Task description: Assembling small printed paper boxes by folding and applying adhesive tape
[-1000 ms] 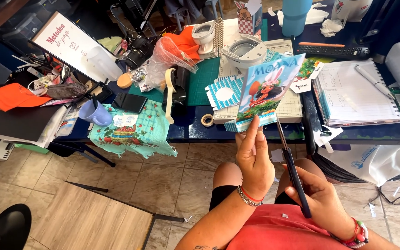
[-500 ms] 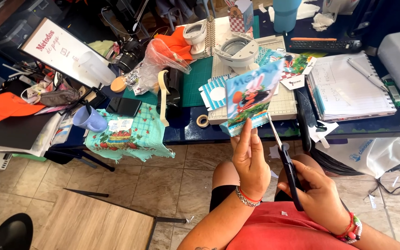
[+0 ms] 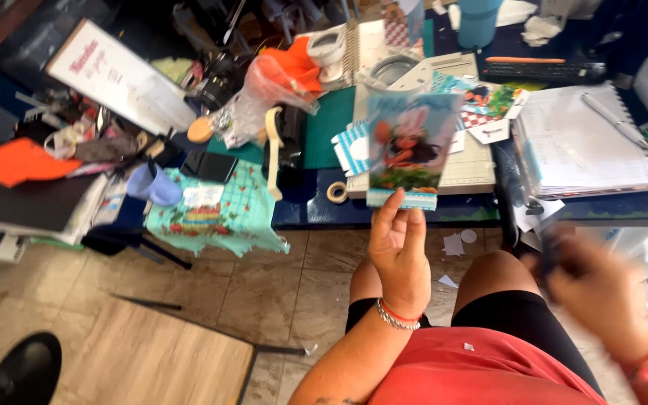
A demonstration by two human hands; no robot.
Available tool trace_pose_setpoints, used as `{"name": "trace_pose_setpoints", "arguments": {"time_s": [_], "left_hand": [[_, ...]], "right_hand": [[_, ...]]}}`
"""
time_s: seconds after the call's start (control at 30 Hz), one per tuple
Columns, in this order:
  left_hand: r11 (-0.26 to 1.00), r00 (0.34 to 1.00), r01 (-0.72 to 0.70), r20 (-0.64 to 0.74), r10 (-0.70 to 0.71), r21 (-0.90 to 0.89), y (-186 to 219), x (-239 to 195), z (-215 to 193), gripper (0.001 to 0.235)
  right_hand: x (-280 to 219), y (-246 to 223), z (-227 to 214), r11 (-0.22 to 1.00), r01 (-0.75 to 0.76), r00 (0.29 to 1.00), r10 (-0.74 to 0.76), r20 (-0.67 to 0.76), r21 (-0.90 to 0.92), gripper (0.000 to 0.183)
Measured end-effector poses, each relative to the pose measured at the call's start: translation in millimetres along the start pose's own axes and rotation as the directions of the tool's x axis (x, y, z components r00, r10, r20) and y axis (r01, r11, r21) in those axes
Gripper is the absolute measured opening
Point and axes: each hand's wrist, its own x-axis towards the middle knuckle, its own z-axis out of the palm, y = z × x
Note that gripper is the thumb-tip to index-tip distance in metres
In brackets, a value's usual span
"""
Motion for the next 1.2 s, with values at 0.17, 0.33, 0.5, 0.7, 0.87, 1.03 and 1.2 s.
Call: {"name": "trace_pose_setpoints", "arguments": {"time_s": [0.17, 0.33, 0.5, 0.7, 0.87, 1.03, 1.2], "left_hand": [[0.961, 0.976, 0.193, -0.064, -0.209, -0.197, 3, 7, 1, 0.027], [0.955, 0.979, 0.187, -0.032, -0.200, -0.229, -5, 4, 0, 0.035], [0.969, 0.964, 0.241, 0.105, -0.246, 0.062, 33, 4, -3, 0.021], [0.991, 0.943, 0.068, 0.317, -0.103, 0.119, 4, -15, -4, 0.032], [0.978, 0.943, 0.141, 0.279, -0.180, 0.155, 28, -21, 3, 0.043], [0.975, 0.939, 0.132, 0.294, -0.181, 0.181, 26, -20, -7, 0.037], [0.970, 0.971, 0.107, 0.189, -0.149, 0.218, 19, -18, -8, 0.012]], "right_hand": [[123, 108, -10, 0.946, 0.137, 0.978, -0.176, -0.113, -0.293, 0.065], [217, 186, 6, 0.727, 0.075, 0.997, -0.042, 0.065, -0.683, 0.057], [180, 113, 18, 0.663, 0.232, 0.960, -0.273, 0.059, -0.712, 0.059], [24, -102, -9, 0.773, 0.604, 0.776, -0.626, 0.078, 0.193, 0.098], [3, -77, 10, 0.797, 0.604, 0.771, -0.579, -0.266, 0.013, 0.009], [-19, -63, 25, 0.784, 0.620, 0.753, -0.589, -0.294, 0.019, 0.014], [-37, -49, 38, 0.779, 0.627, 0.741, -0.589, -0.323, 0.016, 0.014]]}}
